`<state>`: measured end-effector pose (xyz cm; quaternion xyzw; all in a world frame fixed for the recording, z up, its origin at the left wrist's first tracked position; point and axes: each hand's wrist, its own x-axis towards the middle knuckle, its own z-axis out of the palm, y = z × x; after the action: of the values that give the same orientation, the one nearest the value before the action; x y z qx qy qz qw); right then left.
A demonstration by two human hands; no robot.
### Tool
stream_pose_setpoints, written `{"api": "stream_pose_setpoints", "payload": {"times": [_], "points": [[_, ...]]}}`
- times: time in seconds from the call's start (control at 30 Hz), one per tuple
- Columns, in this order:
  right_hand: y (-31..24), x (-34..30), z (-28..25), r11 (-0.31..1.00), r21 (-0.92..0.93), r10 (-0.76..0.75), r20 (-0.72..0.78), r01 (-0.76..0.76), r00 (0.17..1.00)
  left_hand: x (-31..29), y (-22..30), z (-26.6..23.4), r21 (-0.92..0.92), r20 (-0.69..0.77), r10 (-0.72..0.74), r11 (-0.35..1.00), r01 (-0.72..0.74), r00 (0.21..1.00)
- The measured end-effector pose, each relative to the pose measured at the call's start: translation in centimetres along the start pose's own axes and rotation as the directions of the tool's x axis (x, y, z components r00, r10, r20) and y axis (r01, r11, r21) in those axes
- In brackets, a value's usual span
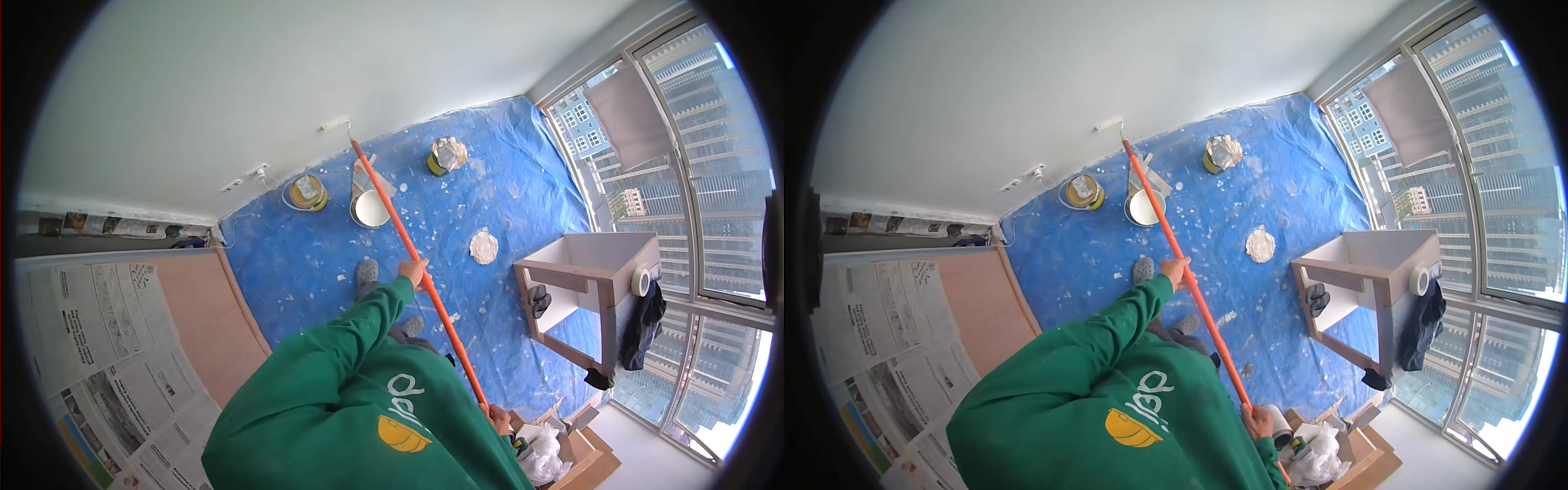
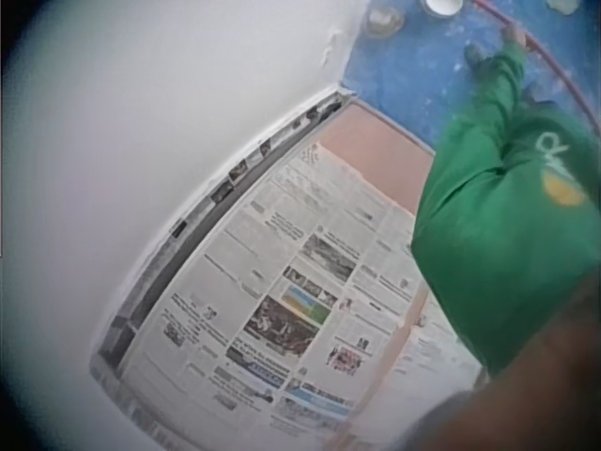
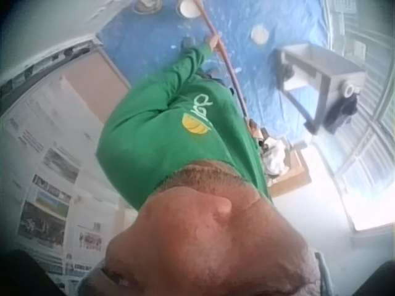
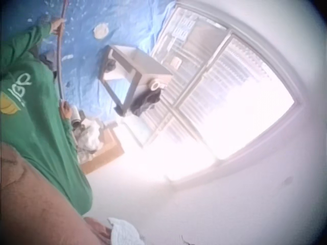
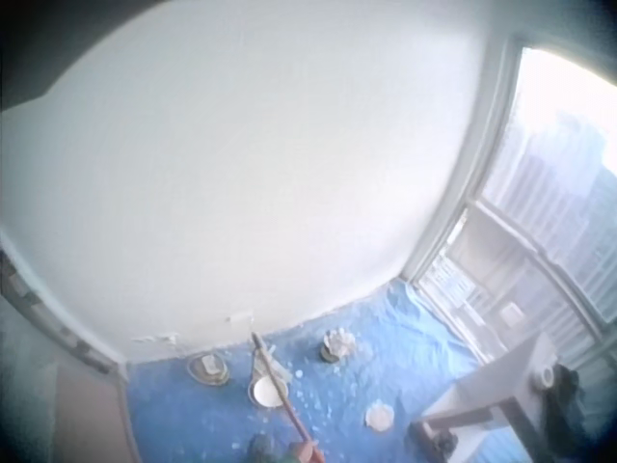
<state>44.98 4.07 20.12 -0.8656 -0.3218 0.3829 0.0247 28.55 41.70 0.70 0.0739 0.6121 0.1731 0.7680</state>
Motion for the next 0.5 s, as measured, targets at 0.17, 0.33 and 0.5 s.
{"api": "stream_pose_setpoints", "payload": {"times": [0.17,0.33,0.5], "points": [[11.5,-1.9,2.2,0.962,0.211,-0.166,-0.059,0.175,0.984,-7.1,-3.2,2.8,0.110,0.063,0.159,0.980,-0.165,0.985],[12.8,-2.2,1.7,0.956,0.228,-0.171,-0.074,0.184,0.982,-12.1,-5.6,3.8,0.067,0.101,0.349,0.932,-0.356,0.932],[15.4,-1.5,3.7,0.908,0.312,-0.233,-0.175,0.279,0.956,-17.6,-5.3,5.2,0.150,0.158,0.511,0.833,-0.532,0.845]]}}
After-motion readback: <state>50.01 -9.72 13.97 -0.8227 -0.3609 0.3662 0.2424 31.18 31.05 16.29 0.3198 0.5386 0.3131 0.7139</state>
